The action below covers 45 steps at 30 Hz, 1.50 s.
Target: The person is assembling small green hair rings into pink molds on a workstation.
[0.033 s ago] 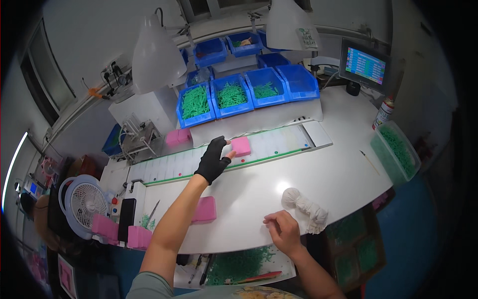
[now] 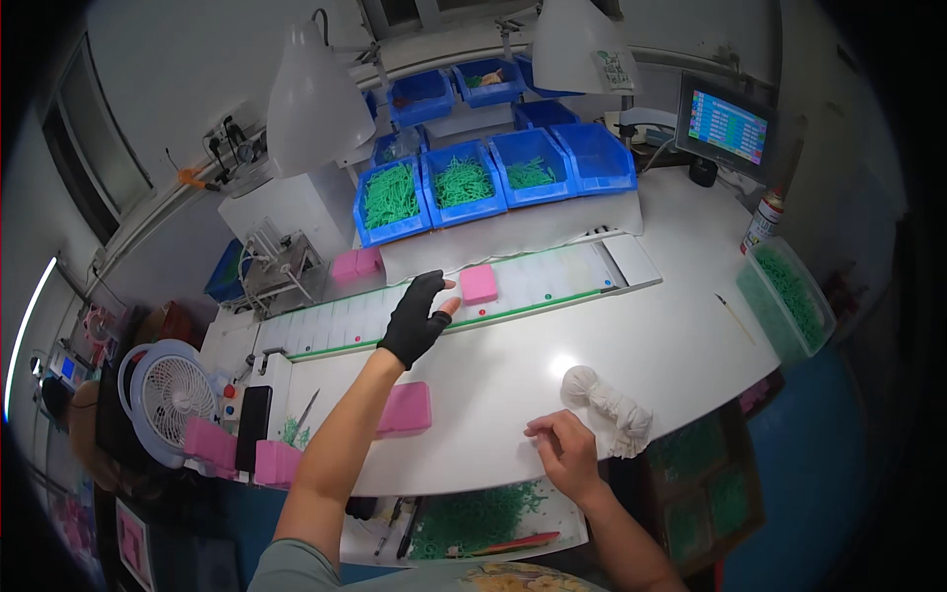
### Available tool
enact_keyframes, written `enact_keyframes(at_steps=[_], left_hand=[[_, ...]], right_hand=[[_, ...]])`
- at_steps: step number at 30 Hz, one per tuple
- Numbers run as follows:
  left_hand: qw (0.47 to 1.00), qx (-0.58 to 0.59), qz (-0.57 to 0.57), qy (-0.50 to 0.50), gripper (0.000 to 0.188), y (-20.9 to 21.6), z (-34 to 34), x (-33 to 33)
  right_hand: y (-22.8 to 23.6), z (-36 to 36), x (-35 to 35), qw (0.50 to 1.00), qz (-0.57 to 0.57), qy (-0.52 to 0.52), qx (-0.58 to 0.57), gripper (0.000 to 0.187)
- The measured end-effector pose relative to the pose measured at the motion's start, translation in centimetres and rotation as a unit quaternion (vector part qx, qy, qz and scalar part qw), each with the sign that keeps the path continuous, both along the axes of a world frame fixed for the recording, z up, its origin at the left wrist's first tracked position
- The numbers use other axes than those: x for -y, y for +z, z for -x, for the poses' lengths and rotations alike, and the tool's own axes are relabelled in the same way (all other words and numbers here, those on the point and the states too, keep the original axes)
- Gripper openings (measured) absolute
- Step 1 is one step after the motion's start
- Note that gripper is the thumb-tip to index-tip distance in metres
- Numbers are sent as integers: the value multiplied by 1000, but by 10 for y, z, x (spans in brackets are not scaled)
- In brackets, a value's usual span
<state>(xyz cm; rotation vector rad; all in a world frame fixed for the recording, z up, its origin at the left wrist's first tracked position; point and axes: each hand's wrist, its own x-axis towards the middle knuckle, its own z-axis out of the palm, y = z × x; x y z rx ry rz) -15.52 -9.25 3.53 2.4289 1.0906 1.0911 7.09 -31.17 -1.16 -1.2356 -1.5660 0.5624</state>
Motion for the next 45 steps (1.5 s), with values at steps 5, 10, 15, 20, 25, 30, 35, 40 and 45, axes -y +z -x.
enact_keyframes(at_steps=[5,10,15,20,25,30,35,40,45], left_hand=[[989,144,21,10,9,81,40,126],[949,257,-175,-52,28,130,93,207],[942,286,-168,-54,28,93,136,274],[940,292,-168,-41,28,71,206,319],[940,294,-171,-33,29,69,217,340],[940,292,-174,-35,30,71,200,333],[943,284,-173,-28,30,71,217,344],[941,288,-172,-43,31,71,219,340],[935,287,-196,-75,32,69,230,333]], right_hand=[[34,-15,11,993,-68,-8,-97,9],[148,-25,43,923,-356,-17,-146,20],[198,6,91,851,-479,56,-206,6],[195,11,121,879,-399,193,-175,8],[193,4,123,874,-385,171,-244,20],[165,-27,132,887,-325,-45,-324,26],[201,32,93,704,-349,507,-355,35],[194,57,101,649,-162,597,-443,45],[190,99,88,512,-101,618,-588,34]])
